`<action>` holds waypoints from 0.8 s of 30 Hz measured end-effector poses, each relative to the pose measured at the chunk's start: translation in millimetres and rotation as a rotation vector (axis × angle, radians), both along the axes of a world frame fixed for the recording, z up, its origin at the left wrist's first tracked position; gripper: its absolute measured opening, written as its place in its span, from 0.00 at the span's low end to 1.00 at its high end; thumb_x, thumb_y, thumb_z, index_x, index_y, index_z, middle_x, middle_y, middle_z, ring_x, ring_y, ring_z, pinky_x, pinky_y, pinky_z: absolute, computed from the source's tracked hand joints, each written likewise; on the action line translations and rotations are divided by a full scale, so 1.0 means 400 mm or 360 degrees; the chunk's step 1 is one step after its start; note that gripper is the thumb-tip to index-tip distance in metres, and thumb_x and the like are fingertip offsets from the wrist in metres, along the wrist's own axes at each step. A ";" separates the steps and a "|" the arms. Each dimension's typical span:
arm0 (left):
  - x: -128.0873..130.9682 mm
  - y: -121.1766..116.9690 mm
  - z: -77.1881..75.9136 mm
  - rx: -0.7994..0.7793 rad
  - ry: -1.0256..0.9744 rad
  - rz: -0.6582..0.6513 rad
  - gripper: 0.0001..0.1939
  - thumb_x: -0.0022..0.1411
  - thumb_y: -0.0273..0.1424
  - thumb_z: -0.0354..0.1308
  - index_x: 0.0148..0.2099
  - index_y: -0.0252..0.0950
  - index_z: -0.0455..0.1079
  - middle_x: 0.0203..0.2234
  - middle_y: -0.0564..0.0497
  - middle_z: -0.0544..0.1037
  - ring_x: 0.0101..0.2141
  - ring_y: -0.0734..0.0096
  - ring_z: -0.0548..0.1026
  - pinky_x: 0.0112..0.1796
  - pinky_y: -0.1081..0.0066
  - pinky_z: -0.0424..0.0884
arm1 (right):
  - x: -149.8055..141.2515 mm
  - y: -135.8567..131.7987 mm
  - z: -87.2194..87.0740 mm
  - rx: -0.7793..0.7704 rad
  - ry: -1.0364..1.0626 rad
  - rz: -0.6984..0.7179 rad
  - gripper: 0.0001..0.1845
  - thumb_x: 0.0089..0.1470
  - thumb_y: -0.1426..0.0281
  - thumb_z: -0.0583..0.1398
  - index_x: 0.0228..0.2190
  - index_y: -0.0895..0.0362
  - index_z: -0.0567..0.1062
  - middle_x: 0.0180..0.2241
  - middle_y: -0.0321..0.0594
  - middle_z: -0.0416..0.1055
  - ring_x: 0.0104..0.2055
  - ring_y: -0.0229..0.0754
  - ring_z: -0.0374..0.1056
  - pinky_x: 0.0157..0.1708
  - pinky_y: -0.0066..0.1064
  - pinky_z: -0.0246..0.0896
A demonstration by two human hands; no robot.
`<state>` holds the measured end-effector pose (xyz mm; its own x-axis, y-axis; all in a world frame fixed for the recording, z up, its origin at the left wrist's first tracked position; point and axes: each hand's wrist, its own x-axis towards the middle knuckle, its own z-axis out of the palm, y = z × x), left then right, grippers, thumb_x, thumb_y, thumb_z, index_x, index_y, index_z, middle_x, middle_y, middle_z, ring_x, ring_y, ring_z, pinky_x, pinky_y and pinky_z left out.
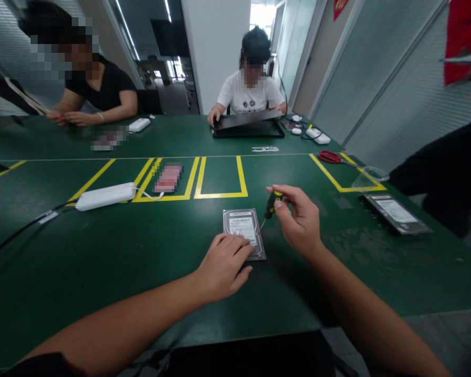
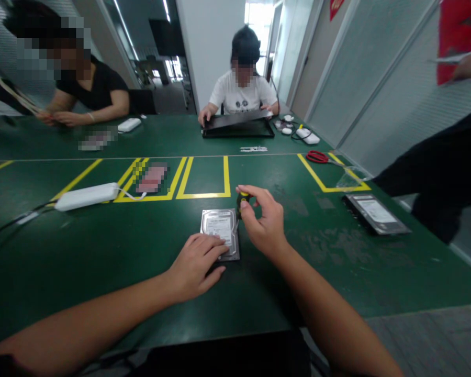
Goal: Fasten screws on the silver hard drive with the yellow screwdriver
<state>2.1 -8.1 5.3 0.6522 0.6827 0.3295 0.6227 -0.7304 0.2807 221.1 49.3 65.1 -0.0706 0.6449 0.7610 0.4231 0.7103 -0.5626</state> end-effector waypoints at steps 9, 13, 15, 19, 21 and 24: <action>-0.001 -0.001 0.005 0.0009 -0.0013 -0.0007 0.19 0.65 0.34 0.57 0.58 0.37 0.68 0.54 0.42 0.75 0.53 0.53 0.71 0.55 0.50 0.63 | -0.003 0.004 0.011 0.0115 -0.0074 -0.0153 0.10 0.59 0.67 0.64 0.43 0.55 0.77 0.39 0.40 0.74 0.40 0.40 0.69 0.36 0.34 0.63; -0.001 0.000 0.007 0.0030 -0.0025 -0.0009 0.19 0.65 0.33 0.57 0.58 0.37 0.68 0.54 0.42 0.75 0.52 0.53 0.72 0.54 0.50 0.64 | 0.003 -0.001 0.005 -0.0003 -0.0043 -0.0041 0.14 0.63 0.70 0.57 0.49 0.55 0.76 0.46 0.41 0.76 0.45 0.41 0.72 0.40 0.36 0.66; -0.002 0.000 0.007 0.0030 -0.0031 -0.0007 0.19 0.65 0.33 0.57 0.57 0.37 0.69 0.53 0.42 0.75 0.52 0.54 0.72 0.54 0.50 0.64 | 0.005 -0.003 0.002 -0.0071 -0.0023 0.0024 0.16 0.65 0.69 0.56 0.52 0.55 0.76 0.50 0.42 0.75 0.50 0.42 0.72 0.45 0.38 0.68; -0.003 0.000 0.006 0.0014 -0.0028 -0.0013 0.19 0.66 0.34 0.57 0.58 0.37 0.68 0.54 0.42 0.75 0.53 0.53 0.72 0.54 0.50 0.64 | 0.005 -0.004 0.002 -0.0148 0.0016 0.0112 0.18 0.67 0.67 0.54 0.54 0.54 0.76 0.53 0.41 0.74 0.56 0.43 0.70 0.56 0.43 0.67; -0.003 0.000 0.004 0.0003 -0.0022 -0.0014 0.20 0.66 0.34 0.57 0.59 0.38 0.68 0.54 0.42 0.75 0.53 0.52 0.71 0.55 0.49 0.63 | 0.004 -0.003 0.002 -0.0159 0.0026 0.0105 0.18 0.68 0.67 0.53 0.54 0.53 0.76 0.53 0.41 0.74 0.55 0.43 0.71 0.57 0.43 0.66; -0.003 0.000 0.003 -0.0001 -0.0021 -0.0012 0.20 0.66 0.34 0.57 0.59 0.38 0.67 0.54 0.43 0.75 0.53 0.53 0.71 0.55 0.49 0.63 | 0.003 0.001 0.002 -0.0118 0.0027 0.0076 0.16 0.67 0.68 0.56 0.53 0.53 0.76 0.51 0.41 0.75 0.51 0.41 0.72 0.49 0.39 0.69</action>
<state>1.0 -8.2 6.5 0.6530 0.6778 0.3379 0.6132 -0.7350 0.2894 222.4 49.7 65.7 -0.0902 0.6957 0.7127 0.3798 0.6855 -0.6211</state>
